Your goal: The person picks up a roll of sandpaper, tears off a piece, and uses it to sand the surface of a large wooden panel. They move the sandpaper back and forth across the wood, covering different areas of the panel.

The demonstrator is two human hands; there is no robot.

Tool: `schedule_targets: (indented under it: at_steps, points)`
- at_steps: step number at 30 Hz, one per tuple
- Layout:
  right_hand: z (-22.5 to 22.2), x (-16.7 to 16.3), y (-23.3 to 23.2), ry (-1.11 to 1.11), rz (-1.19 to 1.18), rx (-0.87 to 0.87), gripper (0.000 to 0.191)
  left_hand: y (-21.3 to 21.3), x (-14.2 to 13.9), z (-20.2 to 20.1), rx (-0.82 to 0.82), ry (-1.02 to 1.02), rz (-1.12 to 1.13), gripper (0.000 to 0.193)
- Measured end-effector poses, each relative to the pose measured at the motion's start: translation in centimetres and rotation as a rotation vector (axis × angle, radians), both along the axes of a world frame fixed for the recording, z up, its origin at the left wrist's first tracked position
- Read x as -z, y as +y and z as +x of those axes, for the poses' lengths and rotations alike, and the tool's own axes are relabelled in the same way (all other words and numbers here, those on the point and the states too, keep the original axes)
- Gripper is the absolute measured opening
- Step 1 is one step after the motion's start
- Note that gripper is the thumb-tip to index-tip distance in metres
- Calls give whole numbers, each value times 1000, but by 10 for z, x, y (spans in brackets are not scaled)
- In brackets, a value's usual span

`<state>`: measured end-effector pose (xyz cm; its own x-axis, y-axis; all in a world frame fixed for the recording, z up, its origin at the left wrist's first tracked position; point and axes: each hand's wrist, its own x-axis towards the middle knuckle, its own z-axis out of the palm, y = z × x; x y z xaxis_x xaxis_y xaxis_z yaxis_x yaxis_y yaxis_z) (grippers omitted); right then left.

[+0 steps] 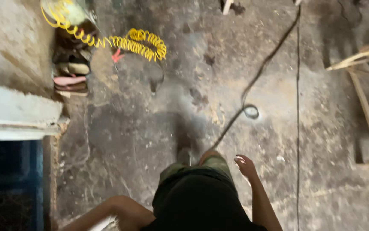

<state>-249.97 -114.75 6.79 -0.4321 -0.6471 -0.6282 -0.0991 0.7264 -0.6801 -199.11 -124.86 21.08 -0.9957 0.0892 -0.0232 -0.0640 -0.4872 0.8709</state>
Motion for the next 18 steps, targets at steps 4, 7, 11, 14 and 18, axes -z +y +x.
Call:
schedule_targets:
  at_steps: [4, 7, 11, 14, 18]
  points:
    - [-40, 9, -117, 14, 75, -40, 48, -124, -14, -40, -28, 69, 5, 28]
    - [-82, 22, -225, 17, 72, -112, 51, -225, -26, -80, -56, 139, 23, 29]
    - [-128, 16, -391, 28, 151, -243, 54, -369, -54, -152, -21, 197, -77, 37]
    - [-156, -4, -542, 254, 74, -520, 57, -461, -84, -189, -71, 287, -196, 57]
    - [-202, -34, -745, 394, -98, -772, 46, -545, -99, -227, -172, 260, -162, 53]
